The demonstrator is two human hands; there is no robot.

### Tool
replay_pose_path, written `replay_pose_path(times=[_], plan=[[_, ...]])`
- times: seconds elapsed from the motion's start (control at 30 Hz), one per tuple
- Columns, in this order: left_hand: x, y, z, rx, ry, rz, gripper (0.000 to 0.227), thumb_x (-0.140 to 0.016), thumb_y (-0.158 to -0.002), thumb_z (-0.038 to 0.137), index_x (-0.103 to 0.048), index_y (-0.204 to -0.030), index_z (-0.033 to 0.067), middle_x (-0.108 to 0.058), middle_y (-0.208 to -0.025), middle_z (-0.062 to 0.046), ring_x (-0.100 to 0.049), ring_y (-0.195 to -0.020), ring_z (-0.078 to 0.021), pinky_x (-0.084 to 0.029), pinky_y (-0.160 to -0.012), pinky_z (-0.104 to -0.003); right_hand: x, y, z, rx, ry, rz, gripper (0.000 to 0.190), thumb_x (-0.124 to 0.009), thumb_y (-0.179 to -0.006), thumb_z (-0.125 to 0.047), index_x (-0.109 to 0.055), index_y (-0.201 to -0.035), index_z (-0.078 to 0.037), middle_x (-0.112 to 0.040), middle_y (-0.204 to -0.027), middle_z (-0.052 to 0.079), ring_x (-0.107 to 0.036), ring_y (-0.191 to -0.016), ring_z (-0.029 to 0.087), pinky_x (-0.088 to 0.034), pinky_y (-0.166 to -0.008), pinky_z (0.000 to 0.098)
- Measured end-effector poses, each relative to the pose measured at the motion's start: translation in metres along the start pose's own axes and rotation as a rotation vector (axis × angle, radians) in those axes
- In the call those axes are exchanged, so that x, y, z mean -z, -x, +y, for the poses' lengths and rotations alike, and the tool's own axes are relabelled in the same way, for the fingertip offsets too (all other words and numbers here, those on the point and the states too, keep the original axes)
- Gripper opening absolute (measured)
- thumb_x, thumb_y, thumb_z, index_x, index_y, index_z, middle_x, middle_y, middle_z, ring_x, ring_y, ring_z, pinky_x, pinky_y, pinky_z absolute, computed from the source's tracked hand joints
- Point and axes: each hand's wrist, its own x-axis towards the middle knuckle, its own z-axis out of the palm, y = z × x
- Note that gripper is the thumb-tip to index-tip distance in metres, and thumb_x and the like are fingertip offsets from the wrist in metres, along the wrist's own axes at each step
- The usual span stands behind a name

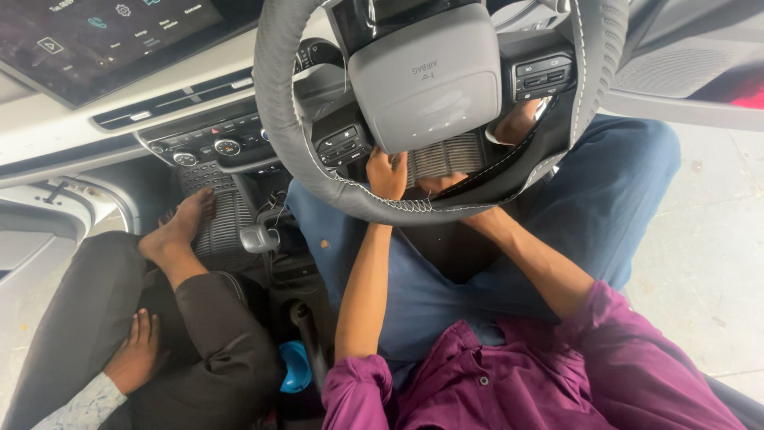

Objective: The person sews a leather cover onto a steering wheel by hand using a needle and thread, pulling the stitches tight as they progress along the rim.

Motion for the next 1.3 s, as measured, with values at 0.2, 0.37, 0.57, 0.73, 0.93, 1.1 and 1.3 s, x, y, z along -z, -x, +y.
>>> replay_pose_path(times=[0.2, 0.37, 0.57, 0.73, 0.93, 1.1, 1.3], plan=[[0.035, 0.001, -0.018, 0.369, 0.059, -0.262, 0.025, -0.059, -0.103, 0.019, -0.068, -0.097, -0.0034, -0.066, -0.083, -0.019, -0.065, -0.073, -0.0288, -0.049, -0.067, -0.038, 0.046, 0.049, -0.068, 0.018, 0.097, -0.263, 0.077, -0.081, -0.074, -0.038, -0.055, -0.136, 0.000, -0.057, -0.135, 0.022, -0.050, -0.129, 0.037, -0.040, -0.110, 0.0455], [0.024, 0.003, -0.032, 0.515, 1.566, -0.429, 0.026, -0.060, -0.124, 0.001, -0.064, -0.099, -0.0028, -0.065, -0.092, -0.006, -0.063, -0.087, -0.0150, -0.050, -0.074, -0.029, 0.114, 0.045, -0.101, 0.059, -0.216, -0.230, 0.057, -0.076, -0.085, -0.029, -0.062, -0.134, -0.006, -0.069, -0.128, 0.018, -0.065, -0.112, 0.034, -0.053, -0.093, 0.0426], [0.031, 0.011, 0.044, 0.644, 1.683, -0.407, 0.030, -0.058, -0.109, 0.021, -0.063, -0.129, -0.0009, -0.071, -0.126, -0.015, -0.067, -0.122, -0.0266, -0.057, -0.095, -0.036, 0.106, -0.028, -0.114, -0.150, -0.059, 0.181, 0.037, -0.075, -0.085, -0.018, -0.070, -0.119, -0.003, -0.072, -0.094, 0.017, -0.071, -0.077, 0.036, -0.056, -0.066, 0.0455], [0.046, 0.022, 0.086, 0.609, 1.695, -0.373, 0.038, -0.053, -0.107, 0.029, -0.063, -0.131, 0.0015, -0.068, -0.130, -0.011, -0.063, -0.130, -0.0233, -0.056, -0.110, -0.034, 0.077, -0.057, -0.104, -0.262, 0.096, 0.182, 0.015, -0.075, -0.088, -0.015, -0.074, -0.101, -0.007, -0.072, -0.083, 0.016, -0.071, -0.074, 0.035, -0.056, -0.066, 0.0470], [0.031, 0.024, 0.007, 0.630, 1.535, -0.225, 0.032, -0.056, -0.118, 0.024, -0.063, -0.132, -0.0035, -0.069, -0.127, -0.022, -0.065, -0.116, -0.0332, -0.053, -0.095, -0.041, 0.095, -0.039, -0.121, -0.039, -0.036, 0.370, 0.010, -0.075, -0.086, -0.007, -0.072, -0.096, -0.005, -0.073, -0.090, 0.012, -0.069, -0.083, 0.032, -0.057, -0.072, 0.0430], [0.046, 0.039, -0.078, 0.427, 0.319, -0.023, 0.028, -0.057, -0.113, 0.023, -0.065, -0.123, -0.0024, -0.069, -0.115, -0.019, -0.066, -0.105, -0.0288, -0.053, -0.095, -0.038, 0.081, 0.016, -0.181, 0.052, -0.370, 0.321, 0.021, -0.080, -0.081, 0.001, -0.074, -0.100, -0.004, -0.070, -0.082, 0.009, -0.068, -0.071, 0.024, -0.056, -0.063, 0.0359], [0.045, 0.028, -0.048, 0.407, 0.424, -0.064, 0.033, -0.057, -0.107, 0.031, -0.065, -0.121, 0.0012, -0.071, -0.110, -0.011, -0.068, -0.100, -0.0202, -0.056, -0.093, -0.033, 0.068, 0.037, -0.166, -0.151, -0.186, 0.703, 0.016, -0.079, -0.084, 0.003, -0.072, -0.097, -0.004, -0.073, -0.084, 0.008, -0.066, -0.061, 0.016, -0.052, -0.056, 0.0279]])
